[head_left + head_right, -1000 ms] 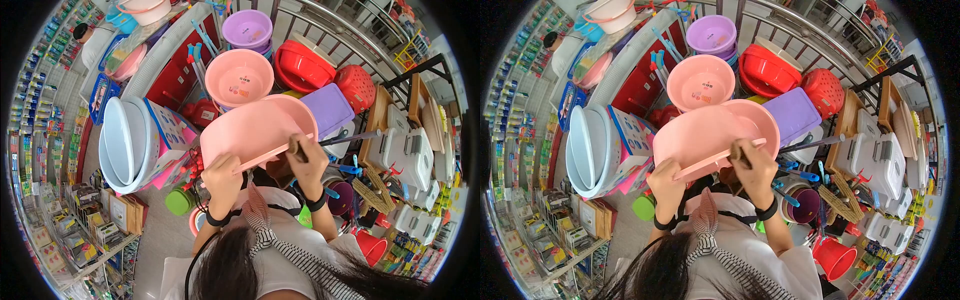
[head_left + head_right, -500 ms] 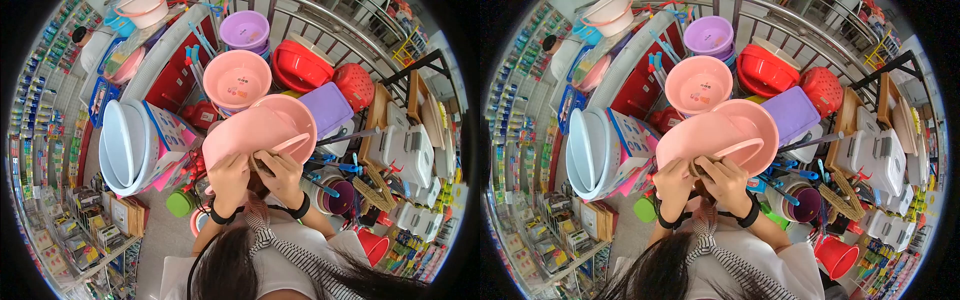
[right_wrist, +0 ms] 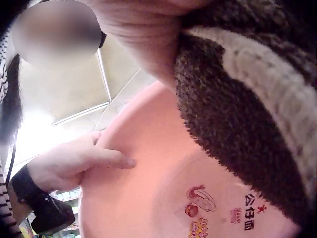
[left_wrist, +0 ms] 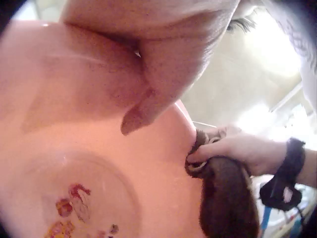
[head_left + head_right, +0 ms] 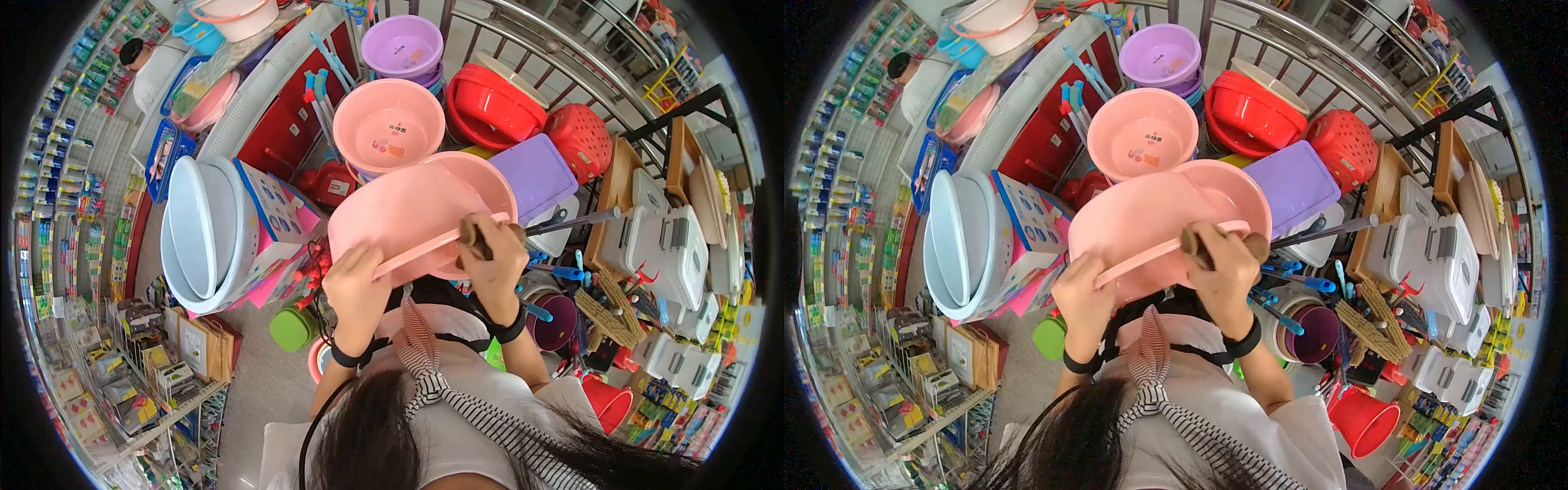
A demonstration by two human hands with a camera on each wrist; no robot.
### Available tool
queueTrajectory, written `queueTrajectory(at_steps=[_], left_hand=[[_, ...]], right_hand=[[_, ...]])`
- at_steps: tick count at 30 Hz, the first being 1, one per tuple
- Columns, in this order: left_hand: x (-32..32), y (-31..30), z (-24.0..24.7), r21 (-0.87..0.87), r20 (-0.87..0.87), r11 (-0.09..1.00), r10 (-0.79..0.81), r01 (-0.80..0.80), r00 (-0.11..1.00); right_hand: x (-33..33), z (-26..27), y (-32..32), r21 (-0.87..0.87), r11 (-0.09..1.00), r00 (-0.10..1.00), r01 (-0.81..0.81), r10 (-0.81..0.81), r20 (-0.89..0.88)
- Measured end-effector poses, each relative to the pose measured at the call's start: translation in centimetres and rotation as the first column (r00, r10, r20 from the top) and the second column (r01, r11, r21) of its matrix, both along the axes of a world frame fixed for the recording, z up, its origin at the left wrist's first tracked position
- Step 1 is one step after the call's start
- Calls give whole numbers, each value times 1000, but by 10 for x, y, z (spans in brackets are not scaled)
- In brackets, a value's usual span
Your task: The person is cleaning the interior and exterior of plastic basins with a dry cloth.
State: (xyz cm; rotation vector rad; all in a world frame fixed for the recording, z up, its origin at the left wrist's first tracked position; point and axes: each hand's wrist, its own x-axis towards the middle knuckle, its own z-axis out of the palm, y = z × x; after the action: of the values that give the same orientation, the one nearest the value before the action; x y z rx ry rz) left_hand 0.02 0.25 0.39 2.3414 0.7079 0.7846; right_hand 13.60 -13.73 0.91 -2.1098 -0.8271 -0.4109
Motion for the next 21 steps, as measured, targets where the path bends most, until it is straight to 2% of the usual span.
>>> queueTrajectory(at_steps=[1, 2, 3, 5, 6, 9, 13, 16, 21], left_hand=[[8, -2, 5, 80, 22, 997, -6, 5, 1000], [13, -5, 8, 160, 43, 987, -13, 6, 999], [14, -11, 7, 161, 42, 987, -9, 2, 999], [17, -20, 3, 39, -65, 994, -98, 100, 993], [18, -22, 1, -22, -19, 996, -84, 83, 996], [14, -18, -3, 10, -49, 996, -94, 94, 994], [12, -16, 10, 68, 15, 993, -93, 92, 996], [2, -10, 10, 5, 64, 999, -52, 52, 997], [4, -6, 6, 6, 24, 999, -49, 49, 999]], right_hand=[[-4, 2, 3, 0, 1000, 1000, -3, 3, 0], [-9, 3, 5, -18, 994, 994, -107, 107, -6], [-17, 4, 8, -37, 977, 978, -209, 209, -14], [-42, 0, 12, -121, 960, 964, -253, 261, 52], [-45, -7, 17, 14, 971, 970, -238, 237, 55], [-37, -4, 10, -42, 957, 956, -288, 290, 40], [-18, 5, 2, -88, 956, 959, -278, 282, 36], [1, 10, -8, 7, 992, 989, -128, 128, -74], [-1, 6, 1, 55, 997, 998, -54, 56, -31]])
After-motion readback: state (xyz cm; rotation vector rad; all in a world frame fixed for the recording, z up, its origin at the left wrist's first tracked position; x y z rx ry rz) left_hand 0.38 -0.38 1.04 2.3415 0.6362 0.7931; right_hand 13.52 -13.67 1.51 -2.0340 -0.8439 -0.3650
